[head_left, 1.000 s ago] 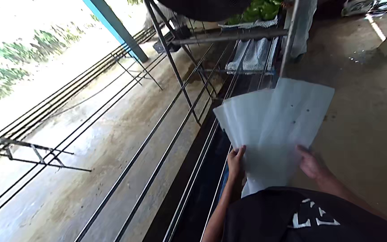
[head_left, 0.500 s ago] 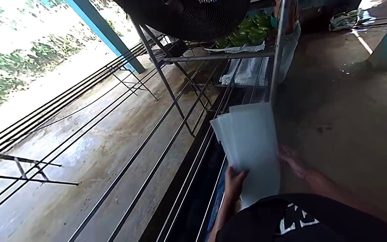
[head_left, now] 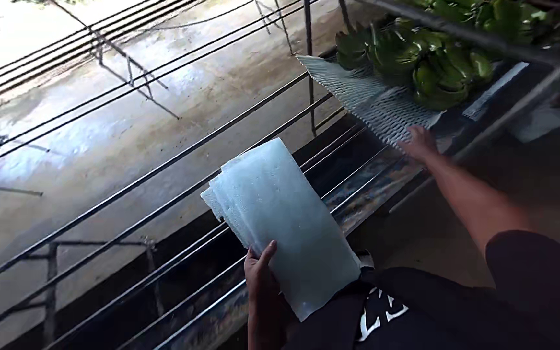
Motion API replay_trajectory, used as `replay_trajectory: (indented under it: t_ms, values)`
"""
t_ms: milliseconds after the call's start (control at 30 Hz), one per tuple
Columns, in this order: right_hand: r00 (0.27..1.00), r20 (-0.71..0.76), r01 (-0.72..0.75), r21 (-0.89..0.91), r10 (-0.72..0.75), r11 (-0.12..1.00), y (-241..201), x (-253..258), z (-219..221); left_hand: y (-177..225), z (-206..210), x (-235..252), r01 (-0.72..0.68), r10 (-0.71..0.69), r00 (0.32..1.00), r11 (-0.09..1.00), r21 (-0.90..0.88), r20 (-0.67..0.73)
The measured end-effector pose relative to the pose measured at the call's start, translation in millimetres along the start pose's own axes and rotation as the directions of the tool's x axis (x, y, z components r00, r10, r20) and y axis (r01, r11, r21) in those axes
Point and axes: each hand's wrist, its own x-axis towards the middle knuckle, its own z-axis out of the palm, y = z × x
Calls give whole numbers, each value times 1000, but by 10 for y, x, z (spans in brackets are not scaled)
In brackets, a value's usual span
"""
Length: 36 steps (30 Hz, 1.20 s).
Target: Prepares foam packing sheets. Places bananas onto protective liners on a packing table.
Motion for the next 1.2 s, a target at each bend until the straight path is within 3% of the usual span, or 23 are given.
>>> replay_trajectory:
  t_ms: [67, 200, 300, 400, 667, 867, 1033, 1200]
  values:
    - [995, 91, 48, -75, -41, 996, -236, -21, 306, 15, -227, -189, -2, 1, 998, 1000, -13, -69]
    - [983, 174, 69, -52, -59, 996, -840, -390, 782, 79, -596, -406, -34, 27, 986, 999, -37, -164]
    - [965, 261, 7, -117, 24, 993, -1236, -718, 971, 139, -893, -558, -79, 69, 984, 995, -54, -167]
    - [959, 283, 35, -174, 16, 984, -1659, -1150, 1221, 137, -1350, -712, -105, 95, 988, 992, -75, -121]
    - [977, 203, 89, -155, -56, 984, -2618, -2132, 2067, -122, -3223, -845, -99, 83, 991, 982, -164, -100]
    - [971, 204, 152, -134, -123, 979, -3713, -3130, 2835, -52, -4660, -840, -98, 59, 973, 981, -166, -221]
    - [888, 371, 315, -63, -271, 947, -4676, -3974, 3298, 171, -5345, -897, -86, 30, 951, 982, -169, -307]
    - [702, 567, 494, 48, -431, 868, -5468, -4511, 3846, 338, -5401, -726, -118, 55, 916, 984, -135, -397]
